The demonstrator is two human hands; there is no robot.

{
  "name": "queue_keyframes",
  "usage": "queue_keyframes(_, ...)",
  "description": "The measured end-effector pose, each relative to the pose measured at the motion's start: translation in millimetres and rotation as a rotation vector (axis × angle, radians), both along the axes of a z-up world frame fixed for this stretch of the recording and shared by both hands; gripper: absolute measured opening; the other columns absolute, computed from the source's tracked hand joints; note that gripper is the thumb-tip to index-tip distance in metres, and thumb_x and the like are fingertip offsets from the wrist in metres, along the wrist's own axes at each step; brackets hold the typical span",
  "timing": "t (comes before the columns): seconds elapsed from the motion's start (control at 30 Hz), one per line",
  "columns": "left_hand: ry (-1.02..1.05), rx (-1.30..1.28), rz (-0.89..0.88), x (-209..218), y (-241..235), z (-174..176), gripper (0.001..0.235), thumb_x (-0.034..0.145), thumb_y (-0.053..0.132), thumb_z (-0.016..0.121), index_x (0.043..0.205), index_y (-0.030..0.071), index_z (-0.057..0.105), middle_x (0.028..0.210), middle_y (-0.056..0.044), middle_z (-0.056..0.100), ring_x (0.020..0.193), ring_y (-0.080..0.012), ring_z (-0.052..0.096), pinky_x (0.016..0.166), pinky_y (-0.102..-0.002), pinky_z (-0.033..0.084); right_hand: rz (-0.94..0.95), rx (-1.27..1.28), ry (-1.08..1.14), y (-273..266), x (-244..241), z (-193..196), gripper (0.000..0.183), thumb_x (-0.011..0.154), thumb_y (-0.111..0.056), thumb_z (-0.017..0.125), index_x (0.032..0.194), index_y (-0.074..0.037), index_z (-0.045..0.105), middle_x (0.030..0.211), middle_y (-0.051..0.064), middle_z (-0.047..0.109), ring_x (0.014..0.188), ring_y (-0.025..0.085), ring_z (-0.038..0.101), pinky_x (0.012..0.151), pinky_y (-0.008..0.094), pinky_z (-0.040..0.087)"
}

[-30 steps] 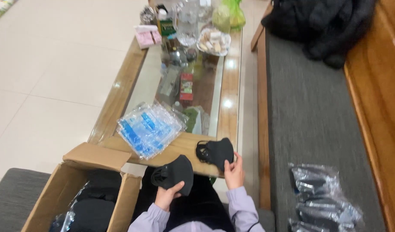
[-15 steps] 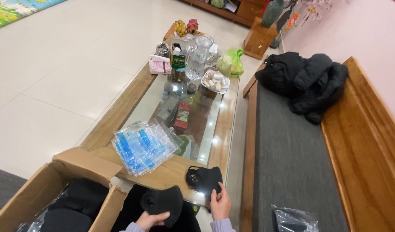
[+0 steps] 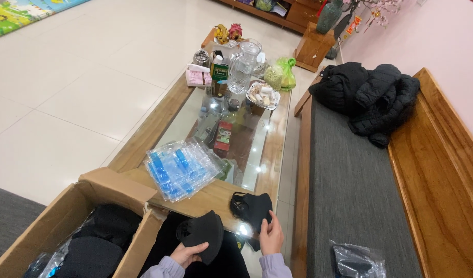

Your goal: The person is sorting and inspecting black face masks, taking them out of a cardboard box and placing them on a glass coffee table.

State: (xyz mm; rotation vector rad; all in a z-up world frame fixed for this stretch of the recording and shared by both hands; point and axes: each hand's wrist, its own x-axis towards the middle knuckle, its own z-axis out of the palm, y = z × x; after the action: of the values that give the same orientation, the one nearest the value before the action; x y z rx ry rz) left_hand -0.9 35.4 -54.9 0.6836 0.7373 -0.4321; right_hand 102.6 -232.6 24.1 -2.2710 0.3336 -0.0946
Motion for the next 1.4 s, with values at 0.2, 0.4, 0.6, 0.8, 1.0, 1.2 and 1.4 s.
queue_keyframes(0.2, 0.028, -0.001, 0.021, -2.6, -0.7, 11.3, 0.059, 0.078, -0.002, 0.086, 0.135, 0.000, 0.070, 0.115, -0.023, 0.079, 0.097, -0.0376, 0.074, 0.061, -0.040, 0.058, 0.208, 0.085, -0.127, 46.6, -31.9, 24.8, 0.033, 0.094, -0.027, 0.062, 0.123, -0.019, 0.074, 0.101, 0.001, 0.070, 0.087, 0.012, 0.066, 0.079, 0.029, 0.057)
queue_keyframes(0.4, -0.109, 0.139, -0.029, -9.9, -14.2, -19.8, 0.064, 0.074, -0.001, 0.089, 0.134, 0.002, 0.071, 0.115, -0.020, 0.081, 0.091, -0.0368, 0.077, 0.058, -0.043, 0.061, 0.634, 0.147, -0.139, 93.3, -55.6, 40.2, 0.064, 0.096, -0.039, 0.066, 0.154, -0.022, 0.046, 0.123, 0.005, 0.060, 0.112, 0.018, 0.064, 0.091, 0.031, 0.052)
queue_keyframes(0.6, 0.037, 0.204, -0.212, -7.8, -5.1, 5.0, 0.061, 0.074, 0.008, 0.095, 0.131, 0.009, 0.074, 0.114, -0.011, 0.081, 0.089, -0.0260, 0.074, 0.062, -0.032, 0.057, 0.622, 0.154, -0.332, 99.9, -51.1, 27.6, 0.020, 0.095, -0.020, 0.066, 0.111, -0.014, 0.077, 0.106, 0.005, 0.063, 0.105, 0.022, 0.064, 0.093, 0.034, 0.050)
queue_keyframes(0.8, -0.070, 0.221, -0.098, -7.4, -14.3, -25.6, 0.063, 0.070, 0.006, 0.095, 0.129, 0.004, 0.073, 0.110, -0.019, 0.080, 0.096, -0.0314, 0.075, 0.065, -0.040, 0.061, 0.650, 0.090, -0.510, 104.9, -51.4, 46.1, 0.006, 0.089, -0.008, 0.070, 0.087, -0.011, 0.074, 0.084, 0.001, 0.074, 0.086, 0.021, 0.060, 0.077, 0.031, 0.050)
queue_keyframes(1.0, -0.127, 0.354, -0.229, -10.2, -12.3, -15.4, 0.069, 0.068, 0.017, 0.097, 0.131, 0.005, 0.071, 0.105, -0.017, 0.079, 0.088, -0.0273, 0.075, 0.059, -0.035, 0.063, 0.485, 0.076, -0.349, 96.0, -62.6, 15.6, 0.031, 0.091, -0.028, 0.073, 0.121, -0.019, 0.075, 0.094, 0.004, 0.059, 0.090, 0.018, 0.065, 0.083, 0.033, 0.054)
queue_keyframes(1.2, -0.169, 0.226, 0.014, -10.9, -18.2, -14.7, 0.049, 0.074, 0.004, 0.088, 0.121, 0.000, 0.075, 0.107, -0.019, 0.080, 0.090, -0.0345, 0.077, 0.063, -0.047, 0.065, 0.563, -0.007, -0.498, 91.0, -78.6, 13.2, 0.029, 0.092, -0.017, 0.069, 0.120, -0.011, 0.073, 0.091, 0.004, 0.076, 0.089, 0.022, 0.060, 0.079, 0.034, 0.051)
queue_keyframes(1.4, -0.141, 0.127, 0.167, -0.7, -24.8, 50.1, 0.035, 0.085, 0.001, 0.080, 0.120, 0.003, 0.074, 0.107, -0.016, 0.078, 0.095, -0.0285, 0.072, 0.068, -0.038, 0.058, 0.534, 0.018, -0.419, 94.4, -85.5, -11.0, 0.024, 0.095, -0.026, 0.068, 0.107, -0.007, 0.076, 0.093, 0.005, 0.075, 0.093, 0.026, 0.062, 0.081, 0.037, 0.054)
